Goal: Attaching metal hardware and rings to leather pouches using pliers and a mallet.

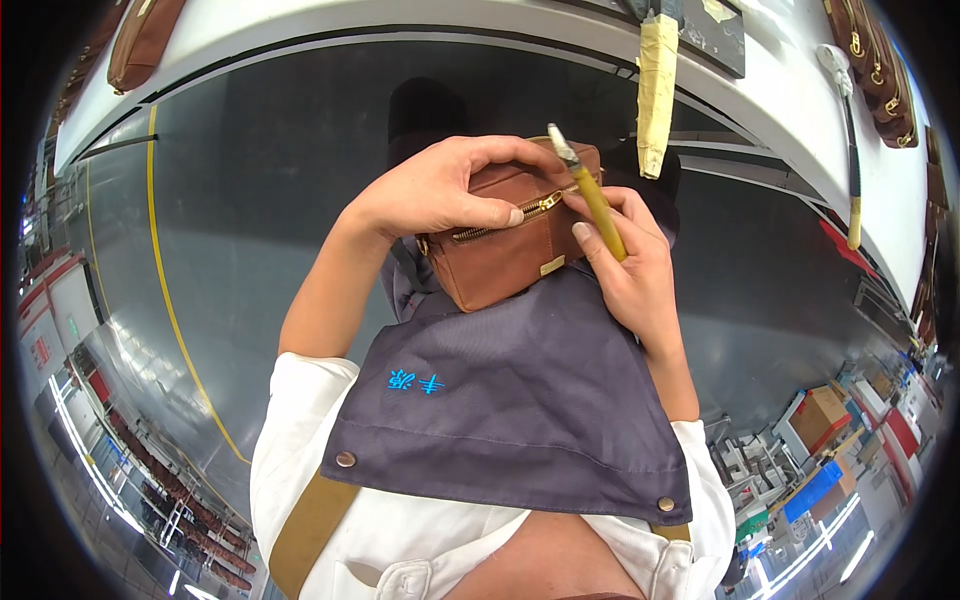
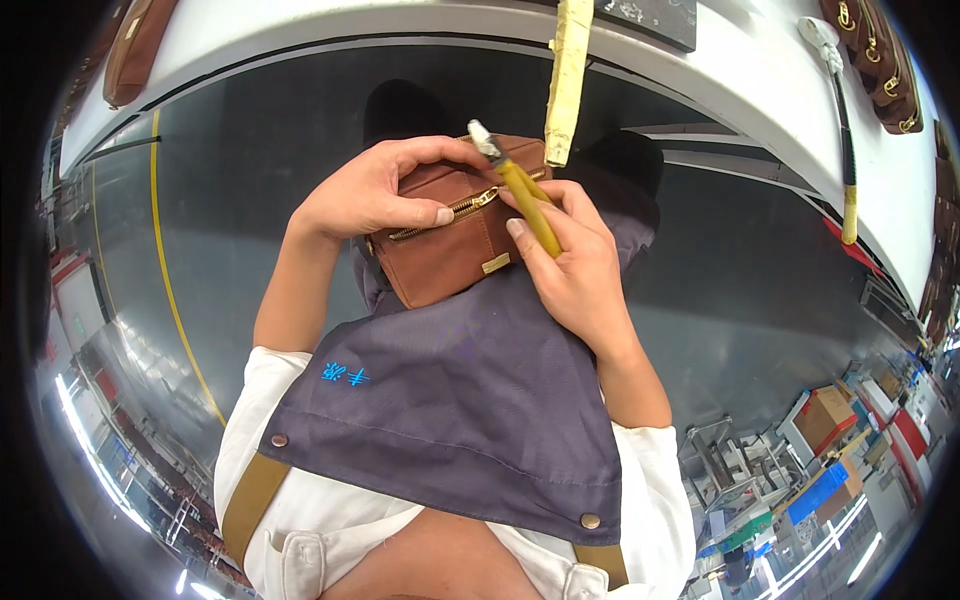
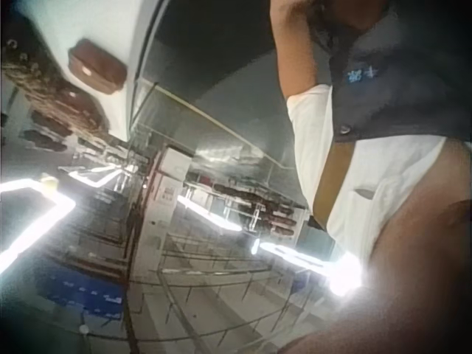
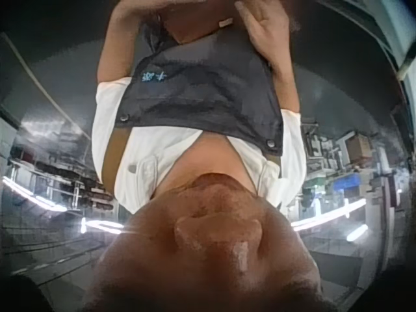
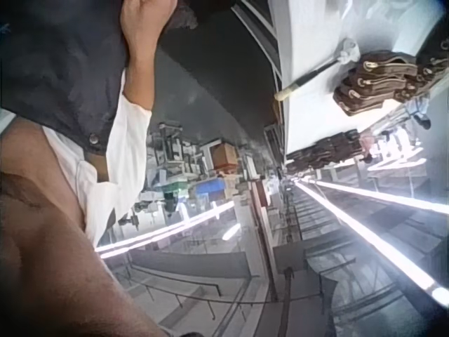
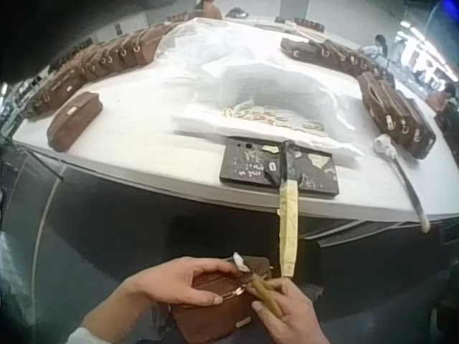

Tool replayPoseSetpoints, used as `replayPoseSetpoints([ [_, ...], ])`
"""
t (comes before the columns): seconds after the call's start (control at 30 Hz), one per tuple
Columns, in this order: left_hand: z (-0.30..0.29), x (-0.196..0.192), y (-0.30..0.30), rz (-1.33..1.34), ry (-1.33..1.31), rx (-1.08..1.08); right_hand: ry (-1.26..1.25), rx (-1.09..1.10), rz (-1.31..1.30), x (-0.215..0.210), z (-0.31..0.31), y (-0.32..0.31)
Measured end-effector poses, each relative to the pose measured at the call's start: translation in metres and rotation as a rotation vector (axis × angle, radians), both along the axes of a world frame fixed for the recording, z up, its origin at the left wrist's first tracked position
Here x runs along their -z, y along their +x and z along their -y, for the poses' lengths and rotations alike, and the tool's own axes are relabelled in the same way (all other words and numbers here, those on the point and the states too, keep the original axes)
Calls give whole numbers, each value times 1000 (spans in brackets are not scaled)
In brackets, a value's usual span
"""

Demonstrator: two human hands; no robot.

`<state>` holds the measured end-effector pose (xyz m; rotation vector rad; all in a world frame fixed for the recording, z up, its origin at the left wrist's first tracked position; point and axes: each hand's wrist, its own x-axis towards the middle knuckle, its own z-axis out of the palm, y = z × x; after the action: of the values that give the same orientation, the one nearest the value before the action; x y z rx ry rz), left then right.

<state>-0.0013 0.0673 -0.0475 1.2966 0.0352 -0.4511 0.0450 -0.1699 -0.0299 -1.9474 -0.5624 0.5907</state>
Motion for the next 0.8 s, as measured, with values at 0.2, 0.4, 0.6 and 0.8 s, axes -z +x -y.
replayPoseSetpoints([
  [0.2,-8,-1,-6,-45,15,7,235,-24,-192,8,-2,5],
  [0.4,-10,5,-6,-125,62,77,28,-367,393,-5,8,22],
  [0.6,-5,-1,-3,56,181,136,-394,-470,953,-10,36,54],
  [0.8,-2,-8,0,82,207,152,-478,-591,1028,-20,39,66],
])
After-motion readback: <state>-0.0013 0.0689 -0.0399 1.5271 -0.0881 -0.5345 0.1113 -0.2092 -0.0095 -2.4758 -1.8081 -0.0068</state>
